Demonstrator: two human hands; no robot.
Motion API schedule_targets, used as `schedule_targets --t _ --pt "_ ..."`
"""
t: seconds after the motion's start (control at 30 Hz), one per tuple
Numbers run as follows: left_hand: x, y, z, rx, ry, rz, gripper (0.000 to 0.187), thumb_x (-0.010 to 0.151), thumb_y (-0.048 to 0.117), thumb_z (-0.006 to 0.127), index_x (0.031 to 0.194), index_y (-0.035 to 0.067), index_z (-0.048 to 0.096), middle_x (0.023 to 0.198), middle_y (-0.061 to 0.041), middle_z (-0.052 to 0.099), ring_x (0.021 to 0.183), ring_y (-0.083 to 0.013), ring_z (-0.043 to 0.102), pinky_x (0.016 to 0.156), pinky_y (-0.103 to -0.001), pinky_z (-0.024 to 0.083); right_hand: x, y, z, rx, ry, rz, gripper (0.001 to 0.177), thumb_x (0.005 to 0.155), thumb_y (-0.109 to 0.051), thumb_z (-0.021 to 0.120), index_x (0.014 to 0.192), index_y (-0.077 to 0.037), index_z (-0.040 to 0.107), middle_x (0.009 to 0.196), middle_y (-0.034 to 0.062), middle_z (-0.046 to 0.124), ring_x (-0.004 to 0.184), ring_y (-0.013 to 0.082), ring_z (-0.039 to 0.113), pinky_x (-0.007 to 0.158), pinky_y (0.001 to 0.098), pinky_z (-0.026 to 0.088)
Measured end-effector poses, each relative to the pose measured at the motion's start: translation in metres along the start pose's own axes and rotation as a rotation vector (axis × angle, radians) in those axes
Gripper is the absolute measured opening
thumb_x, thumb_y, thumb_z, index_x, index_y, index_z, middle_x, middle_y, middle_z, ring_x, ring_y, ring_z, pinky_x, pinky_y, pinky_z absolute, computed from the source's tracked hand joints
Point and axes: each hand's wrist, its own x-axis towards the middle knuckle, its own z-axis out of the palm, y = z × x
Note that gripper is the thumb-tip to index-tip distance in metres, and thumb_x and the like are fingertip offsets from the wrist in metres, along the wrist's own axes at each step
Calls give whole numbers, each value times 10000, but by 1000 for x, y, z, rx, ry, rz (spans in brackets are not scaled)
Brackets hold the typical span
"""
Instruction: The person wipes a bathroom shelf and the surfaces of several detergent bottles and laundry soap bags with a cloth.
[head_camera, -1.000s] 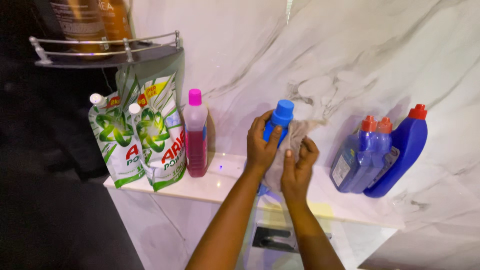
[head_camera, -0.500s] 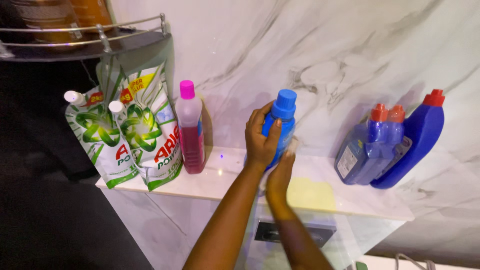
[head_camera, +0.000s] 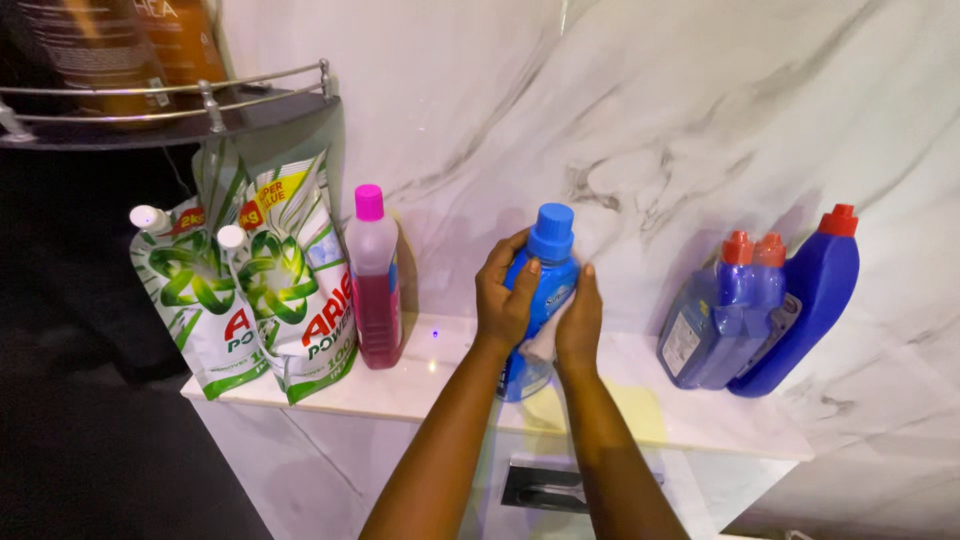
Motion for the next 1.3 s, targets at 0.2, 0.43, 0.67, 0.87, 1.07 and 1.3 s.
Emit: schedule_targets --t 0.2,0.43,0.67,0.87,1.07,1.3 --pt "-6 3 5 16 10 8 388 1007 207 627 1335 1 643 1180 -96 690 1113 -179 641 1019 -313 497 -13 53 -31 -132 62 19 560 1100 -441 344 1184 27 640 1100 127 697 990 201 633 924 330 494" --pt "-7 6 10 114 72 66 383 1012 230 614 1316 1 651 1172 -133 711 1107 -236 683 1013 -354 525 -32 104 -61 -195 95 309 635 1099 -477 340 1184 59 669 1101 185 714 966 241 645 889 362 505" --pt "-8 32 31 549 204 184 390 950 253 667 1264 24 650 1119 -167 692 1030 -382 654 933 -486 508 -118 81 -29 -472 19 -60 554 996 -386 504 1350 40 516 1226 191 647 1096 267 606 963 379 479" --pt "-21 49 56 845 210 86 628 900 389 725 1376 17 553 1230 -164 585 1181 -345 548 1049 -561 351 -119 35 -11 -628 -25 -208 734 839 -290 734 1431 4 413 1305 184 588 1182 286 575 1006 403 462" --pt "-40 -20 -28 720 157 101 446 1088 286 547 1496 110 511 1483 -201 559 1398 -375 491 1200 -499 367 -61 29 -49 -477 -214 -105 829 813 -270 812 1489 -48 386 1298 138 650 1195 243 625 1039 388 485" --pt "-98 -107 -61 3 -175 -442 774 1039 501 505 1653 110 241 1660 -165 358 1528 -278 334 1216 -389 288 -36 30 -70 -172 -444 125 874 893 -245 723 1604 -70 247 1472 110 530 1337 194 508 1127 363 377"
